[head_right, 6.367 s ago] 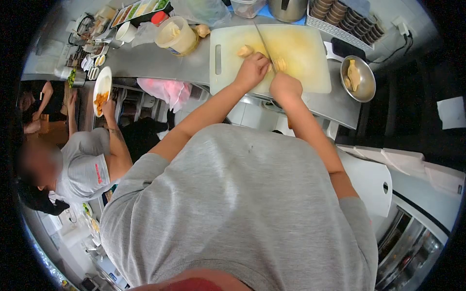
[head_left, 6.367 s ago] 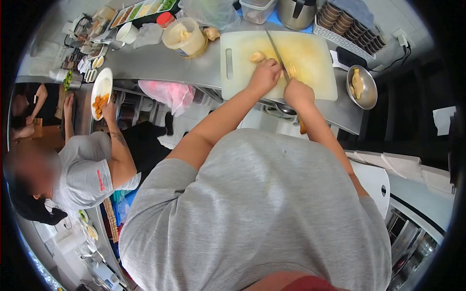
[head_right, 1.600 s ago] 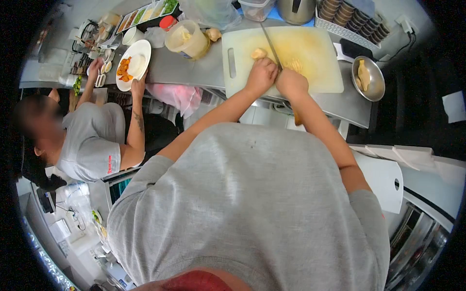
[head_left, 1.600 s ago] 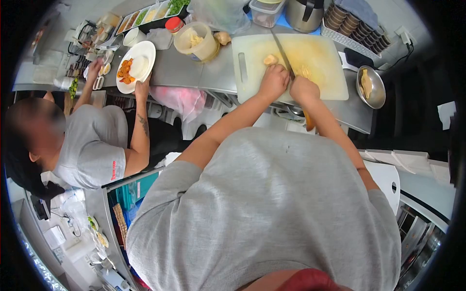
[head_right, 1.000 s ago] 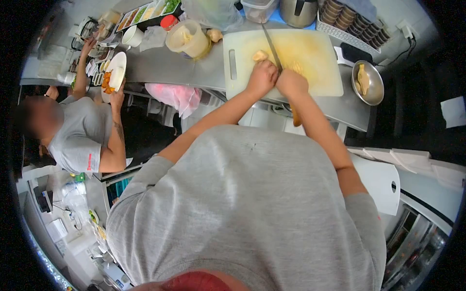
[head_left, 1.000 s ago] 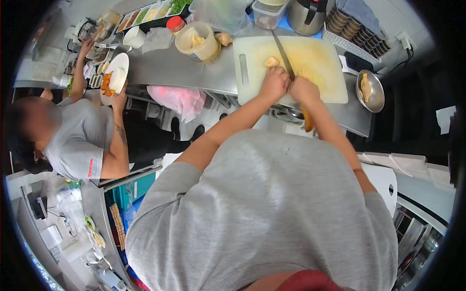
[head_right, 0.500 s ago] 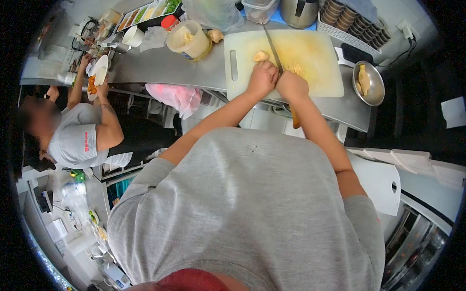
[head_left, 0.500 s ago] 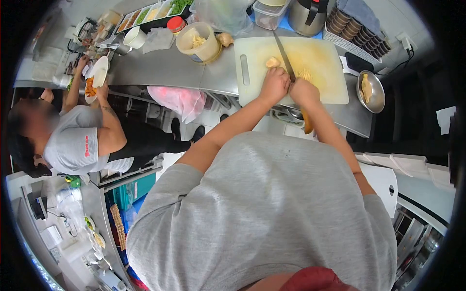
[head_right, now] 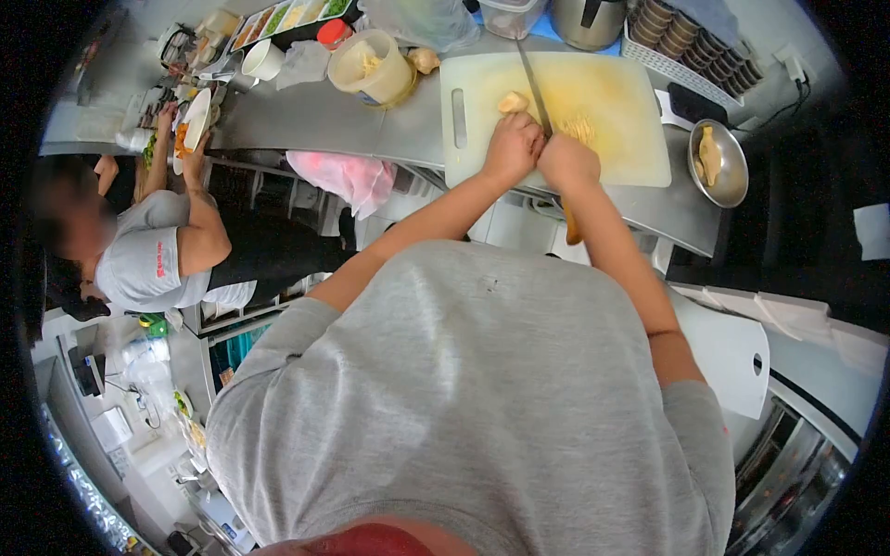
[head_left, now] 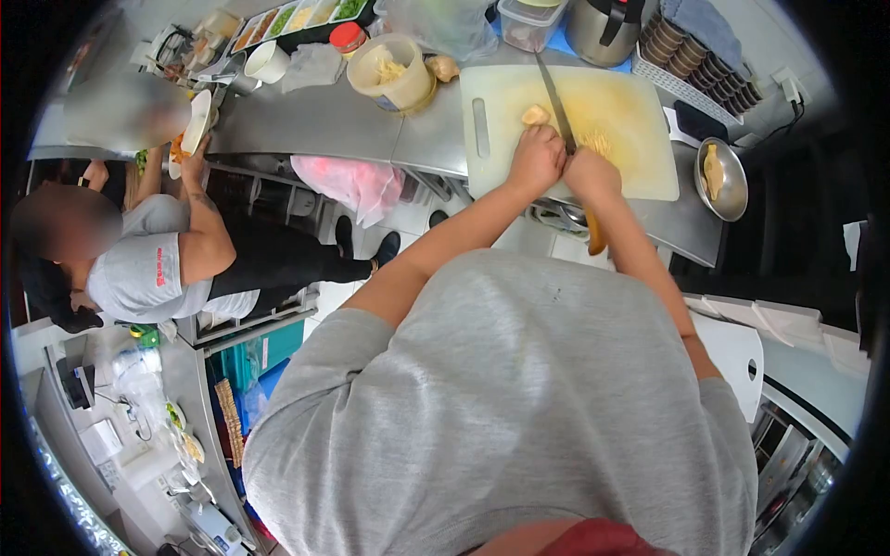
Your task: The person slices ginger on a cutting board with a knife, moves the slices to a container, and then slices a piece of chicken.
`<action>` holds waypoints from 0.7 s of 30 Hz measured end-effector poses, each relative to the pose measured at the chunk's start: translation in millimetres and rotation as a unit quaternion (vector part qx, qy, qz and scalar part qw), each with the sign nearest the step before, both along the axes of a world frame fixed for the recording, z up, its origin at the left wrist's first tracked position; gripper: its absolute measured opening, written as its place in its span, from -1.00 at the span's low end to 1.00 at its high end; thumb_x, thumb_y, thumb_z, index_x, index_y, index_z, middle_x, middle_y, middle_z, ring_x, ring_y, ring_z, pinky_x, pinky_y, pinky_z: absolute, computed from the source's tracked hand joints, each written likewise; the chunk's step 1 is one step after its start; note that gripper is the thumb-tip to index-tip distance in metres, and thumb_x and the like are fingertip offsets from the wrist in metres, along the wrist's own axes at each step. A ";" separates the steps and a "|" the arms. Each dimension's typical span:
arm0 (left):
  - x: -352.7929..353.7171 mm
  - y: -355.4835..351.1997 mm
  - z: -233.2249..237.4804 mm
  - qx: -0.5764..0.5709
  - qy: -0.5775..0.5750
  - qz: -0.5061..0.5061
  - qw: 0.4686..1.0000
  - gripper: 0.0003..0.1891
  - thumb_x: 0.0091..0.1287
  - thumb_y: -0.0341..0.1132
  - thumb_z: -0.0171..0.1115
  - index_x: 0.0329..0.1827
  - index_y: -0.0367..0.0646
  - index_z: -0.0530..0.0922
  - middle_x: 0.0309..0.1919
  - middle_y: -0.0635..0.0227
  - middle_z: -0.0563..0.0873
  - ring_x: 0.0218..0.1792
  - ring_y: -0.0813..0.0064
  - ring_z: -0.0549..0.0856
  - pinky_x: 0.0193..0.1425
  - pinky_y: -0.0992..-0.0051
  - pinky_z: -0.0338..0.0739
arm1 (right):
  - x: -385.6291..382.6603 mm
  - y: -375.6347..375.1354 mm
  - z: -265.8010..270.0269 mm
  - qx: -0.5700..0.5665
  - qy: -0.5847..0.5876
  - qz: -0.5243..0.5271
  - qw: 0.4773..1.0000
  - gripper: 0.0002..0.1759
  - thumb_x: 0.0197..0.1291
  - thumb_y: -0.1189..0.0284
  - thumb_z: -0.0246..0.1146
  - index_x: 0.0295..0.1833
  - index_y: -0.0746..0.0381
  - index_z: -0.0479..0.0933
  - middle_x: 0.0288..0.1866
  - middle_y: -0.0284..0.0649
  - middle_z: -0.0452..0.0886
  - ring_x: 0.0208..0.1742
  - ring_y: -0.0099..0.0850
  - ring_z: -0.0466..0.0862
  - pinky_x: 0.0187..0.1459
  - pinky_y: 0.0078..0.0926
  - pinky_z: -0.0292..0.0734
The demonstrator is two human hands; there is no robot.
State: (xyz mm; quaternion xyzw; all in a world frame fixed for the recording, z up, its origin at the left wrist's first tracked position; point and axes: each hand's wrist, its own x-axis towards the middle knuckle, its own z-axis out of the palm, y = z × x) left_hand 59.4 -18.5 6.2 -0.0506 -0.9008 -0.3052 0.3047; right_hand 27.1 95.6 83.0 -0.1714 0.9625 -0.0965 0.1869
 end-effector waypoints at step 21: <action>10.7 -4.9 2.0 0.045 0.001 0.035 0.998 -0.93 -0.02 -0.45 0.24 -0.55 -0.14 0.50 -0.41 0.22 0.51 -0.28 0.13 0.52 -0.17 0.21 0.39 | -0.9 0.5 -4.8 0.006 -0.005 0.041 0.999 -0.55 0.29 0.15 -0.03 -0.10 0.29 0.60 -0.14 0.13 0.66 -0.06 0.05 0.66 -0.04 -0.05 0.53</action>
